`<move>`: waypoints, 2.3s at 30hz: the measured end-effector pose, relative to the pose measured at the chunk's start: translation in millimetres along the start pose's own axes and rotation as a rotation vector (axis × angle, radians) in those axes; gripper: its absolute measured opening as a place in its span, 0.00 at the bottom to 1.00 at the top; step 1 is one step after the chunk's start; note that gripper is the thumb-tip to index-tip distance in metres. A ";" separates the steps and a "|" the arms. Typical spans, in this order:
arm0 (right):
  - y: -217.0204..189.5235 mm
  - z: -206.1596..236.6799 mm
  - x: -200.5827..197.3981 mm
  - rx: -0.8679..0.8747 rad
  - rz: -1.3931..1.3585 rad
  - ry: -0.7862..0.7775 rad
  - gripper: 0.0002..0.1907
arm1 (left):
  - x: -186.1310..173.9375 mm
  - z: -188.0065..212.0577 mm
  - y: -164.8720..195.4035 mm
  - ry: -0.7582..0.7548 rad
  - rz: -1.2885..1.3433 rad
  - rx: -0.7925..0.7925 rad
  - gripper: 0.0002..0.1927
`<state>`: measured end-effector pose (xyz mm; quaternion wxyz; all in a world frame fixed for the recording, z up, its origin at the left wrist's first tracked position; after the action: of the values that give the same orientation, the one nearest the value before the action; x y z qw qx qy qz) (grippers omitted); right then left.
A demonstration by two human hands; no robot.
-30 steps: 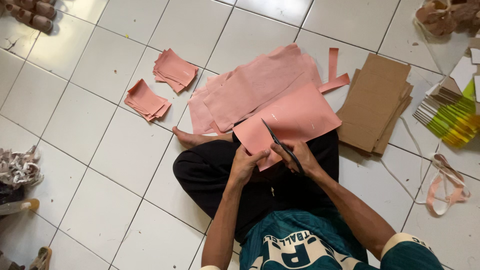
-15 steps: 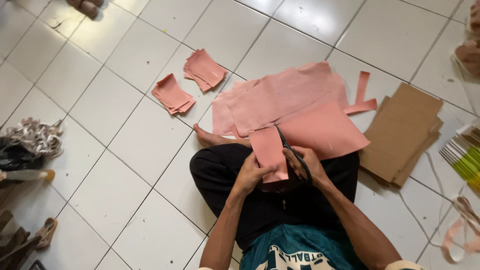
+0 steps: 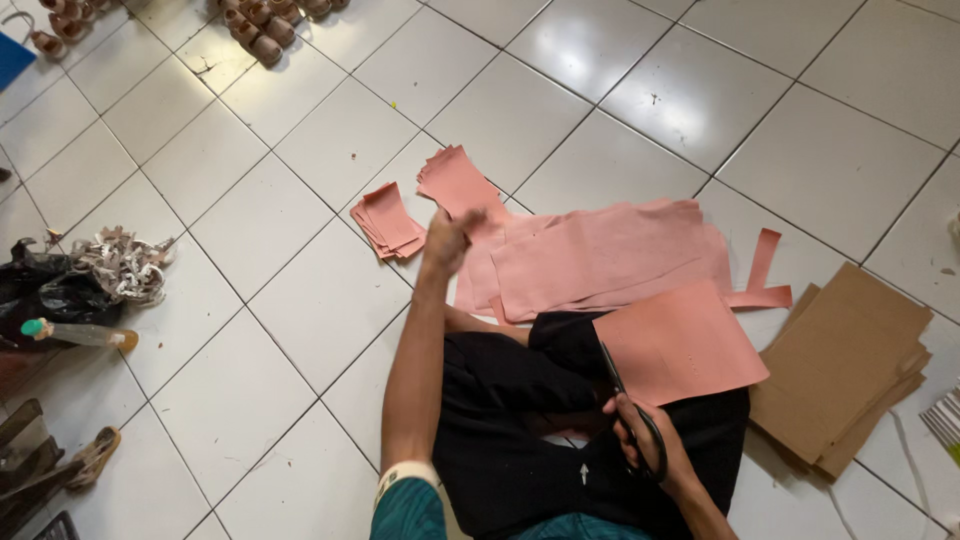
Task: The person sits cross-legged on the workshop floor cutting pink sheet material into smaller pieces with scissors. They stack the cut pieces into piles, separate finished stacks from the remaining sheets, and gather the cut pieces together at the end.
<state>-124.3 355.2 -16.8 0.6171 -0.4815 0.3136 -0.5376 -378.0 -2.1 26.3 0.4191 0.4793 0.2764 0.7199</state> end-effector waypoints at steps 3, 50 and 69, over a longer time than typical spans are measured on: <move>3.4 5.6 -3.4 0.056 -0.017 0.038 0.26 | -28.6 -26.5 7.2 0.324 0.079 -0.122 0.25; -4.1 99.9 -13.7 -0.144 0.222 0.123 0.31 | 132.3 218.8 -207.1 -0.259 -0.014 -0.241 0.29; -17.4 73.4 -13.6 -0.141 0.192 0.151 0.30 | 118.0 202.9 -221.6 -0.228 -0.074 -0.279 0.27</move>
<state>-67.3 388.0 22.6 0.6049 -0.4495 0.4411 -0.4873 -138.3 209.5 -18.1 0.5362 0.4847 0.1418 0.6763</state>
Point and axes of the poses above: each hand's wrist, its own z-axis away from the middle knuckle, its own x-axis out of the palm, y = z × x, the point moved 5 cm from there along -z, towards the middle knuckle, and after that the axes turned 15 degrees about -x, right-handed, at the moved point
